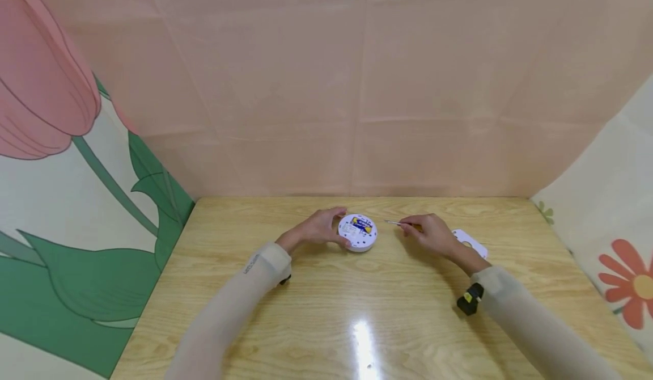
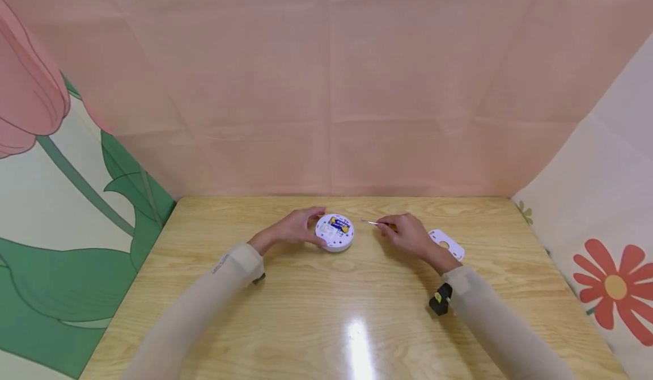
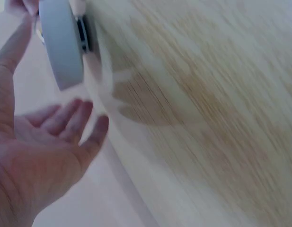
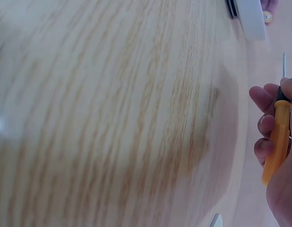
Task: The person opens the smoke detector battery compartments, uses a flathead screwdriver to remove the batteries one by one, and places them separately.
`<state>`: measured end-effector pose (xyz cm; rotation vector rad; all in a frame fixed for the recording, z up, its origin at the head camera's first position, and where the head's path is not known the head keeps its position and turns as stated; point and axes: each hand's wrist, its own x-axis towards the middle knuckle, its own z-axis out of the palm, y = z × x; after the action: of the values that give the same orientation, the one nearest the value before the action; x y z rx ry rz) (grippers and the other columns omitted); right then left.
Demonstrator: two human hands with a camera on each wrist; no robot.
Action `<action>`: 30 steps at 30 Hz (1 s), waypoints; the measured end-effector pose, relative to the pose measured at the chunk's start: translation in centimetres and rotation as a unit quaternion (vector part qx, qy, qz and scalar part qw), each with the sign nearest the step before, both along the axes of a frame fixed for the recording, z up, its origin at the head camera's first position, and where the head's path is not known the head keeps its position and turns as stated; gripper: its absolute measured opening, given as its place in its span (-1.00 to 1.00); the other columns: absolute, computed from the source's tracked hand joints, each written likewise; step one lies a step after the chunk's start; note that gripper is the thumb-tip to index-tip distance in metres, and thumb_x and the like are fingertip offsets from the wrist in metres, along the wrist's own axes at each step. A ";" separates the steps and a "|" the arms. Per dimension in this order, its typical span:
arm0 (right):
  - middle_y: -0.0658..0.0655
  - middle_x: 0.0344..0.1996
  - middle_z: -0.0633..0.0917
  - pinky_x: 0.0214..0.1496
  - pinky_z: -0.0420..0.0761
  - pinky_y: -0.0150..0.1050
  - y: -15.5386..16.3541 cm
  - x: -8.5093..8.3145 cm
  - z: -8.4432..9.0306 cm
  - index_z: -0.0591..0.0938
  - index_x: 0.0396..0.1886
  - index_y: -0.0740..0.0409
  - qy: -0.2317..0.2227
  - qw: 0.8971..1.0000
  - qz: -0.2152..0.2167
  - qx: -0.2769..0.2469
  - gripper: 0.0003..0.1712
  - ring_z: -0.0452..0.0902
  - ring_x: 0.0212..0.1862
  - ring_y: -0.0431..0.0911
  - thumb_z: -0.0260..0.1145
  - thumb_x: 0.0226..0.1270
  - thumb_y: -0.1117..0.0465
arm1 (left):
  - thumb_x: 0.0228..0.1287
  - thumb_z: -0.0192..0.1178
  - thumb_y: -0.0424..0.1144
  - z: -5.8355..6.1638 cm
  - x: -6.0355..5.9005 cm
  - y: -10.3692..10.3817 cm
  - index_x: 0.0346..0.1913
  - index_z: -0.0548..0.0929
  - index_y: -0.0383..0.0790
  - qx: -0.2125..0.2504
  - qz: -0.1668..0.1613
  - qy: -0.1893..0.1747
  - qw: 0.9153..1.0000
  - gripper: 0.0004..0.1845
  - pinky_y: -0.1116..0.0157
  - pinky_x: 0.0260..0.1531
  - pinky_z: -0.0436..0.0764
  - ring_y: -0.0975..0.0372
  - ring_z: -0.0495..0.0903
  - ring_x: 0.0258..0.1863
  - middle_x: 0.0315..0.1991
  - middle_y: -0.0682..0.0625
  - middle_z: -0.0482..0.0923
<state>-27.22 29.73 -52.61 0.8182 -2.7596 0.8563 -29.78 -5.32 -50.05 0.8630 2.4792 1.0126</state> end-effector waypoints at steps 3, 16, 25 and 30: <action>-0.04 -0.41 0.82 -0.35 0.58 -0.28 0.1 -0.1 0.0 0.81 0.01 0.28 0.003 1.000 -0.001 -0.002 -0.78 0.54 -0.45 -0.34 0.34 0.56 0.27 | 0.09 0.65 0.07 0.3 0.6 0.8 0.62 0.19 -0.42 -0.010 0.026 0.013 1.000 0.20 0.04 0.58 0.27 -0.06 0.32 0.56 0.56 -0.28 0.33; -0.04 -0.42 0.82 -0.40 0.53 -0.30 0.1 -0.2 0.0 0.81 0.01 0.27 0.010 1.000 -0.002 -0.003 -0.79 0.49 -0.49 -0.34 0.35 0.55 0.28 | -0.03 0.61 0.33 0.3 3.3 3.7 0.62 0.25 -0.30 -0.099 0.112 0.106 0.983 0.28 -0.01 0.43 0.50 -0.02 0.34 0.53 0.59 -0.19 0.29; -0.03 -0.40 0.83 -0.38 0.57 -0.30 0.1 -0.1 0.2 0.81 0.02 0.28 0.010 1.000 -0.002 -0.001 -0.78 0.54 -0.46 -0.34 0.35 0.54 0.27 | -0.02 0.61 0.31 -0.3 3.7 3.7 0.51 0.42 -0.26 -0.113 0.119 0.139 0.977 0.13 0.02 0.29 0.62 0.01 0.45 0.43 0.49 -0.17 0.42; -0.01 -0.39 0.83 -0.42 0.55 -0.31 0.3 0.0 0.6 0.80 0.03 0.30 0.011 1.000 -0.002 -0.003 -0.78 0.53 -0.49 -0.31 0.35 0.55 0.28 | 0.02 0.61 0.26 -0.2 3.6 3.4 0.54 0.41 -0.22 -0.100 0.109 0.124 0.981 0.10 0.00 0.31 0.60 0.01 0.42 0.47 0.51 -0.15 0.41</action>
<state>-27.25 29.99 -52.04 0.8157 -2.7376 0.8502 -26.21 -1.88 -50.24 0.7023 2.8776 0.7389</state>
